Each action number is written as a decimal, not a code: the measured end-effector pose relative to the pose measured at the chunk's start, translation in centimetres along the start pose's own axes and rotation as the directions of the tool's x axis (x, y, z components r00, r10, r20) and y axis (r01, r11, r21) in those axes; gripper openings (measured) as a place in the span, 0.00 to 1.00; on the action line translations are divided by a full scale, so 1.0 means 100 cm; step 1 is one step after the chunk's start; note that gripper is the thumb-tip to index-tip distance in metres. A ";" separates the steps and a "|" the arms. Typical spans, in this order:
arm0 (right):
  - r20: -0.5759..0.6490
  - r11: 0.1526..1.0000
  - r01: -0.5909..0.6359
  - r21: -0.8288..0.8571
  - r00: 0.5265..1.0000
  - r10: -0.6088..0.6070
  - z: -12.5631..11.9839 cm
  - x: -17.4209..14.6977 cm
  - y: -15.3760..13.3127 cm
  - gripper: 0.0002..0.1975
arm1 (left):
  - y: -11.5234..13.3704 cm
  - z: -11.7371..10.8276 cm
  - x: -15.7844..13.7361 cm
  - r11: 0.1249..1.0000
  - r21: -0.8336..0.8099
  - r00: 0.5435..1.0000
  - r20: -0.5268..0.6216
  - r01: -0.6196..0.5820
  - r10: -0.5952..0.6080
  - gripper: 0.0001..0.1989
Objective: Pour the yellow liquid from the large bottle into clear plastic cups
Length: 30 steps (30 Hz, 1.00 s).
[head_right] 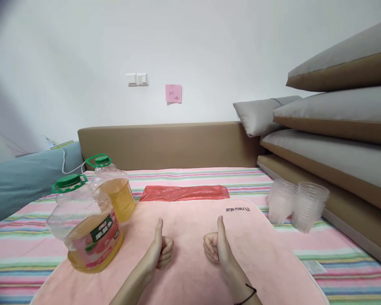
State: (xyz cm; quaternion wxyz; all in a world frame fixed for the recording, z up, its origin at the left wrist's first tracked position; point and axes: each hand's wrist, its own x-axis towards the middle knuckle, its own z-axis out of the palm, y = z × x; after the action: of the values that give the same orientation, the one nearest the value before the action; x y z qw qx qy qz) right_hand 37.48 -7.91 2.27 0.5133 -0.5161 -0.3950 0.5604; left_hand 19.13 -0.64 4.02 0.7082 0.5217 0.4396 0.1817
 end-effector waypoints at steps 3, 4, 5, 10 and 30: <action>0.027 0.999 -0.032 0.009 0.999 0.032 0.003 -0.001 0.009 0.14 | -0.003 0.003 -0.003 1.000 -0.009 0.999 0.034 0.023 -0.023 0.39; 0.034 0.999 -0.042 0.011 0.999 0.041 0.004 -0.002 0.011 0.14 | -0.003 0.003 -0.004 1.000 -0.011 0.999 0.046 0.027 -0.027 0.39; 0.041 0.999 -0.051 0.013 0.998 0.050 0.004 -0.002 0.013 0.14 | -0.003 0.004 -0.006 0.999 -0.013 0.998 0.058 0.030 -0.029 0.40; 0.062 0.997 -0.076 0.021 0.995 0.075 0.006 -0.002 0.016 0.14 | -0.001 0.004 -0.013 0.999 -0.034 0.989 0.150 0.023 -0.018 0.40; 0.001 0.998 0.028 0.060 1.000 -0.028 0.023 -0.004 0.015 0.35 | 0.003 0.004 -0.017 0.972 0.225 0.998 0.006 -0.065 0.066 0.38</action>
State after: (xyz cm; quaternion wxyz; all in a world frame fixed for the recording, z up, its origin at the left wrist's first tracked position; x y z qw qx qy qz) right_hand 34.94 -8.39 1.22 0.5358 -0.4945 -0.3857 0.5653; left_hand 18.61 -1.99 5.08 0.6377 0.6127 0.4406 0.1543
